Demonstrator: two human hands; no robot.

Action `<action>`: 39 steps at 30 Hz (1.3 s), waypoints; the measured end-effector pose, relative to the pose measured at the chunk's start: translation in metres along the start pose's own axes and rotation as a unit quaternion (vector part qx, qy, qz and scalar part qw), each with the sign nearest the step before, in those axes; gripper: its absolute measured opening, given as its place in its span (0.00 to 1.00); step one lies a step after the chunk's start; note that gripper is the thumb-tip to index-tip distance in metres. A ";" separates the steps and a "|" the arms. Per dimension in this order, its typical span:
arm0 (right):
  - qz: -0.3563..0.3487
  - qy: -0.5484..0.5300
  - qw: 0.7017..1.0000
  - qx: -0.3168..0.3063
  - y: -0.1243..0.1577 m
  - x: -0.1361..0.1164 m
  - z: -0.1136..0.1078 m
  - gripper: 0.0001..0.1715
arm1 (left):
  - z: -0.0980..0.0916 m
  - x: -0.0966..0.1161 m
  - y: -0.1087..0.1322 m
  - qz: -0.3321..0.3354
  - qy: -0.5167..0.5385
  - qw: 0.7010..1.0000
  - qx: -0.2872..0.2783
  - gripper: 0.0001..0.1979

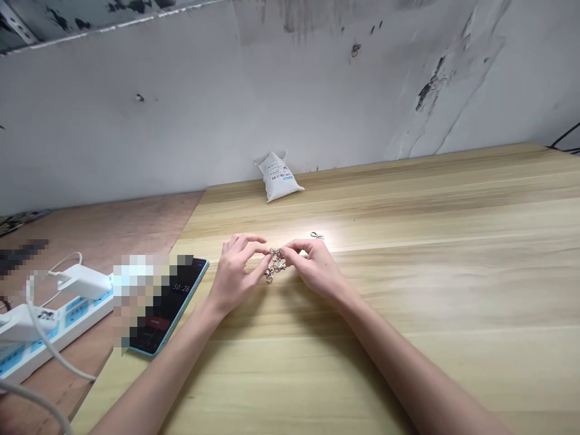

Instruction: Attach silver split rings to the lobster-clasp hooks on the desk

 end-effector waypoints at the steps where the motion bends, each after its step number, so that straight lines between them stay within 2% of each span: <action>1: 0.000 -0.005 1.000 0.008 0.000 0.000 -0.002 0.16 | 0.001 -0.003 0.000 -0.020 0.036 0.999 -0.003 0.05; 5: -0.005 -0.019 1.000 0.006 0.001 -0.002 -0.002 0.17 | 0.014 -0.013 -0.001 -0.083 0.190 0.977 -0.051 0.06; 8: -0.005 -0.029 1.000 0.002 0.001 -0.001 -0.001 0.17 | 0.019 -0.021 0.000 -0.122 0.261 0.956 -0.062 0.05; 13: -0.004 -0.047 0.999 0.006 0.000 0.001 -0.001 0.18 | 0.019 -0.030 0.001 -0.150 0.285 0.946 -0.045 0.06; 18: -0.005 -0.076 0.997 0.011 -0.001 0.003 -0.002 0.18 | 0.024 -0.025 0.001 -0.137 0.307 0.940 -0.066 0.07; 26: 0.014 -0.072 0.997 0.012 -0.001 0.001 -0.002 0.18 | 0.002 -0.031 -0.002 -0.119 0.208 0.971 0.010 0.05; 31: 0.022 -0.060 0.998 0.015 -0.001 0.003 -0.001 0.17 | -0.009 -0.014 -0.002 -0.028 0.063 0.997 0.042 0.04; 35: 0.020 -0.008 1.000 -0.010 -0.001 0.009 0.001 0.17 | -0.004 -0.005 -0.003 0.049 -0.038 0.998 0.014 0.05; 37: 0.001 0.064 0.997 -0.041 0.000 0.011 0.006 0.18 | 0.000 -0.015 -0.003 0.059 -0.059 0.996 -0.027 0.05; 39: -0.038 0.166 0.983 -0.068 0.001 0.009 0.012 0.19 | 0.000 -0.036 -0.004 0.034 -0.075 0.995 -0.055 0.06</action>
Point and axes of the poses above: each hand's wrist, its own y-axis away from the middle knuckle, its own z-axis out of the palm, x = y × z, the point moved 9 cm from there along -y, towards the middle knuckle, and after that the axes turned 11 degrees about -y, right-handed, at the moved point
